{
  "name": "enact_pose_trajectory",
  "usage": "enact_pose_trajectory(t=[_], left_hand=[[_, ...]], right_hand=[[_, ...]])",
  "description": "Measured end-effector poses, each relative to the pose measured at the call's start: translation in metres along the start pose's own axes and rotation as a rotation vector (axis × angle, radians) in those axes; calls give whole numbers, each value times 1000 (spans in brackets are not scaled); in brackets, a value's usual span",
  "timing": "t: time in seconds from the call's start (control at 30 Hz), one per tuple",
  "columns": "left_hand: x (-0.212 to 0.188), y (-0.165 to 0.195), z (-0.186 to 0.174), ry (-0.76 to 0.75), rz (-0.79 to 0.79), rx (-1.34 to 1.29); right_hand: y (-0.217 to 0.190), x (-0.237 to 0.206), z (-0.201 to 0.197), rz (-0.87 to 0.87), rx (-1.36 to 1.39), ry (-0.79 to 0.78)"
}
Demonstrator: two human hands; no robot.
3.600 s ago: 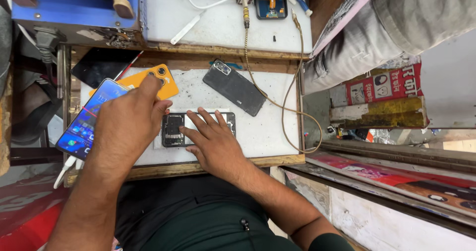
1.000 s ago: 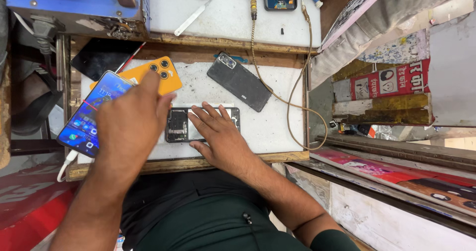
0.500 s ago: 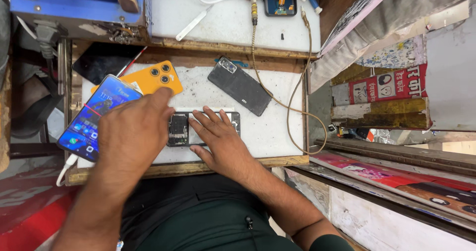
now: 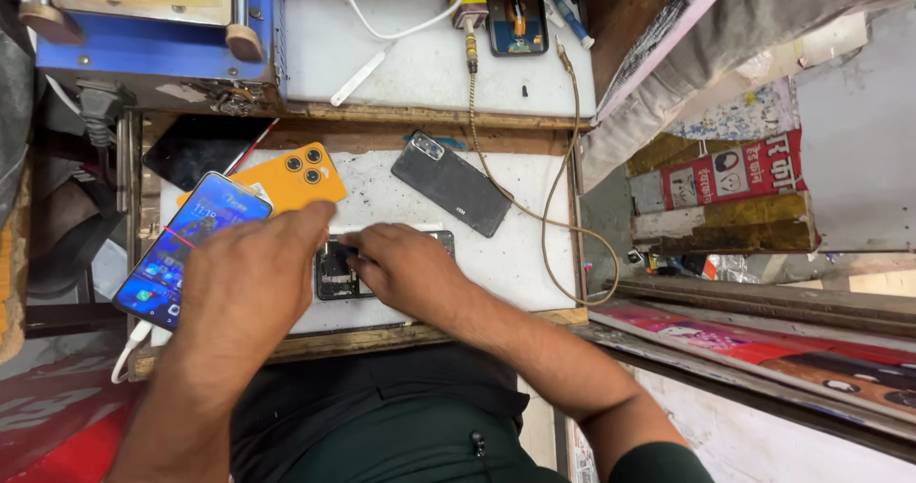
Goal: The person uses a screwdriver to remove screws from a smartphone chassis, then separates the screen assembly from the frame and removes the battery. The person handles the phone, screwdriver, and internal components on a cluttered workbench.
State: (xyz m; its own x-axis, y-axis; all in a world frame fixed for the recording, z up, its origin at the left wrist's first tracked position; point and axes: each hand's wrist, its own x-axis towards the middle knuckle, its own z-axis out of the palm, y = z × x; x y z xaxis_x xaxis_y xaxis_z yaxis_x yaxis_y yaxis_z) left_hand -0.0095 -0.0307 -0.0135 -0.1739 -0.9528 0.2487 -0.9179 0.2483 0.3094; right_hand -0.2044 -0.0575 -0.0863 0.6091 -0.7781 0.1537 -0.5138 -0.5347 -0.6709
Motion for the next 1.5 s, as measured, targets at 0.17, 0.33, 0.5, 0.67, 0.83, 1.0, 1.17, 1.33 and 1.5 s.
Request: enact_pose_trajectory(t=[0.17, 0.33, 0.5, 0.67, 0.83, 1.0, 1.17, 1.33, 1.5], left_hand=[[-3, -13, 9, 98, -26, -27], [-14, -21, 14, 203, -56, -73], [-33, -30, 15, 218, -120, -81], [-49, -37, 17, 273, -155, -170], [-60, -39, 19, 255, -201, -157], [-59, -37, 27, 249, -180, -160], [-61, -36, 28, 244, -195, -174], [-66, -38, 27, 230, -201, -182], [-67, -37, 33, 237, -161, -225]], right_hand=[[-1, 18, 4, 62, -40, -84], [-5, 25, 7, 73, -105, -127], [-4, 32, 13, 8, -208, -146], [-2, 40, 16, -32, -271, -182], [4, 50, 19, 37, -260, -149], [11, 56, 17, -20, -342, -239], [17, 48, 15, -152, -384, -115], [43, 28, -21, 9, -419, 108], [67, 9, -61, 275, -470, 122]])
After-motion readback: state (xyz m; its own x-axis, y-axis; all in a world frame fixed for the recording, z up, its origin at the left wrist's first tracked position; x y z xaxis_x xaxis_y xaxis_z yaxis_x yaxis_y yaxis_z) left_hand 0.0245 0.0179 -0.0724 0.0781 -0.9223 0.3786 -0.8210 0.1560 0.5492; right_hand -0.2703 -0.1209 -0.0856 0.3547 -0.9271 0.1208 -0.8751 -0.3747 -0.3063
